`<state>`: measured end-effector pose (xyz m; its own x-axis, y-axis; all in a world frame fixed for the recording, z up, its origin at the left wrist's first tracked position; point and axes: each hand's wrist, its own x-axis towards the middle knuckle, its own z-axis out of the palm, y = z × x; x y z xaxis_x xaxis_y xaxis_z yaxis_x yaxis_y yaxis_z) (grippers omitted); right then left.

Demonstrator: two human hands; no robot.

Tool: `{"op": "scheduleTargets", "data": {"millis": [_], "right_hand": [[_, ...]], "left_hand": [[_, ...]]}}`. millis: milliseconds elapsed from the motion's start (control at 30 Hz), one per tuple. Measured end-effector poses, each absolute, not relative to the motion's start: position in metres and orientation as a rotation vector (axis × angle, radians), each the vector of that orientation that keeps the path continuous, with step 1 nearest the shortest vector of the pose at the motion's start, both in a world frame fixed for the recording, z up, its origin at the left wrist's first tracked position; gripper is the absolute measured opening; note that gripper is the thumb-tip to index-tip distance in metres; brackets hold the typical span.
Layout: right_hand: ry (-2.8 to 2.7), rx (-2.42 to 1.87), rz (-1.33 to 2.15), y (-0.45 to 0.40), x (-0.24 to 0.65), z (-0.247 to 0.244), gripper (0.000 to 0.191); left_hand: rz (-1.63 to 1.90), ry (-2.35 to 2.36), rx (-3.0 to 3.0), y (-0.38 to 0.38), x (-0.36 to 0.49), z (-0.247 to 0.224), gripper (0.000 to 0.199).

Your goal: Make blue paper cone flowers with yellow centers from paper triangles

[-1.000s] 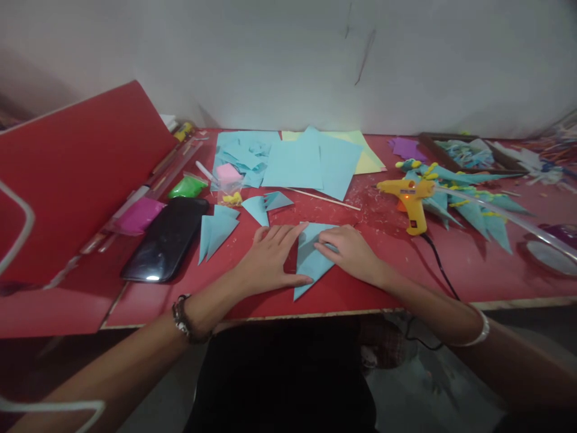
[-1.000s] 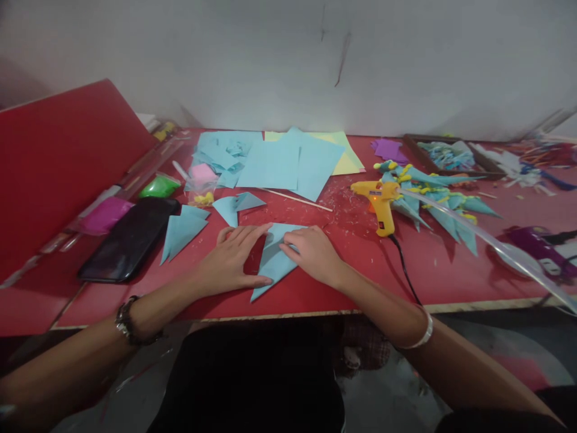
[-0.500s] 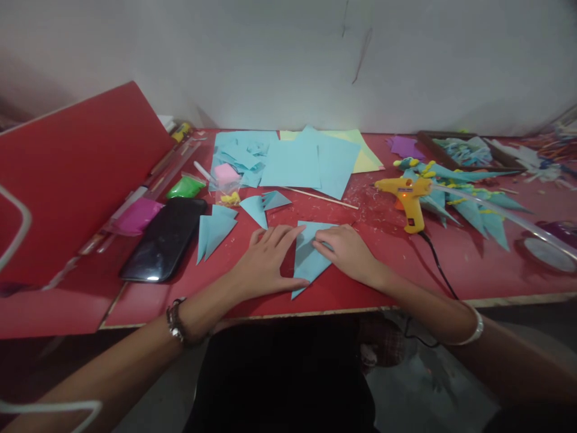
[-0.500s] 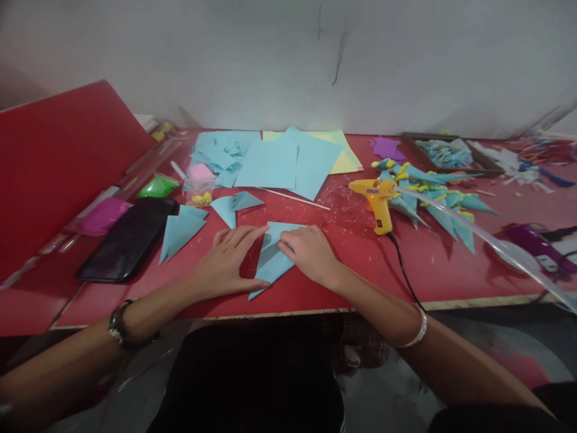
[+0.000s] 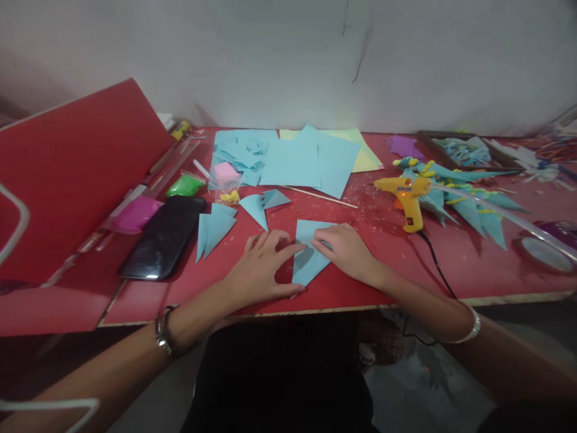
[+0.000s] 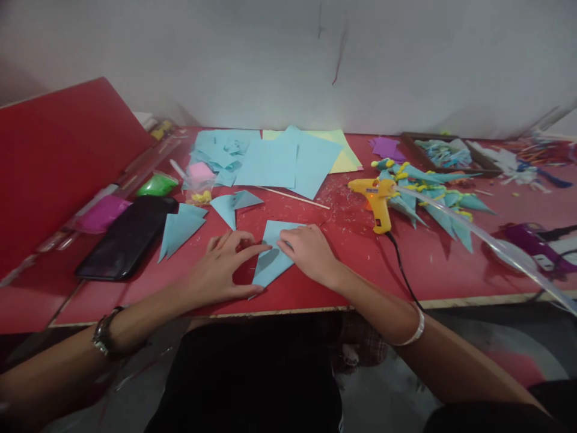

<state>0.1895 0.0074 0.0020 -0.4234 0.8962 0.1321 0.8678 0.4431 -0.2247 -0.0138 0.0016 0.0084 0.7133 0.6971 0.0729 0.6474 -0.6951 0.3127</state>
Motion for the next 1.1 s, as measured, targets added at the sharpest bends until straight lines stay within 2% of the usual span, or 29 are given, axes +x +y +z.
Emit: {"op": "scheduleTargets", "data": {"millis": [167,700,767,900,967,1100], "right_hand": [[-2.463,-1.522,0.164,0.007,0.19,0.002,0.03],[-2.48,-1.547,0.152,0.008,0.189,0.002,0.031],[-2.487,-1.553,0.08,0.006,0.188,0.002,0.028],[-2.436,-1.512,-0.285,-0.006,0.186,0.003,0.017],[-2.416,-1.423,-0.375,-0.016,0.185,0.005,0.019],[-2.518,-1.123,-0.101,-0.039,0.185,0.007,0.021]], "left_hand": [[0.264,1.058,2.69,-0.001,-0.015,0.01,0.048],[0.135,0.886,2.743,-0.001,-0.017,0.021,0.052],[0.131,0.916,2.737,-0.001,-0.018,0.02,0.054],[0.105,0.95,2.729,-0.001,-0.021,0.019,0.06],[0.083,0.951,2.719,-0.001,-0.022,0.019,0.062],[0.055,0.967,2.694,-0.001,-0.023,0.019,0.064]]}}
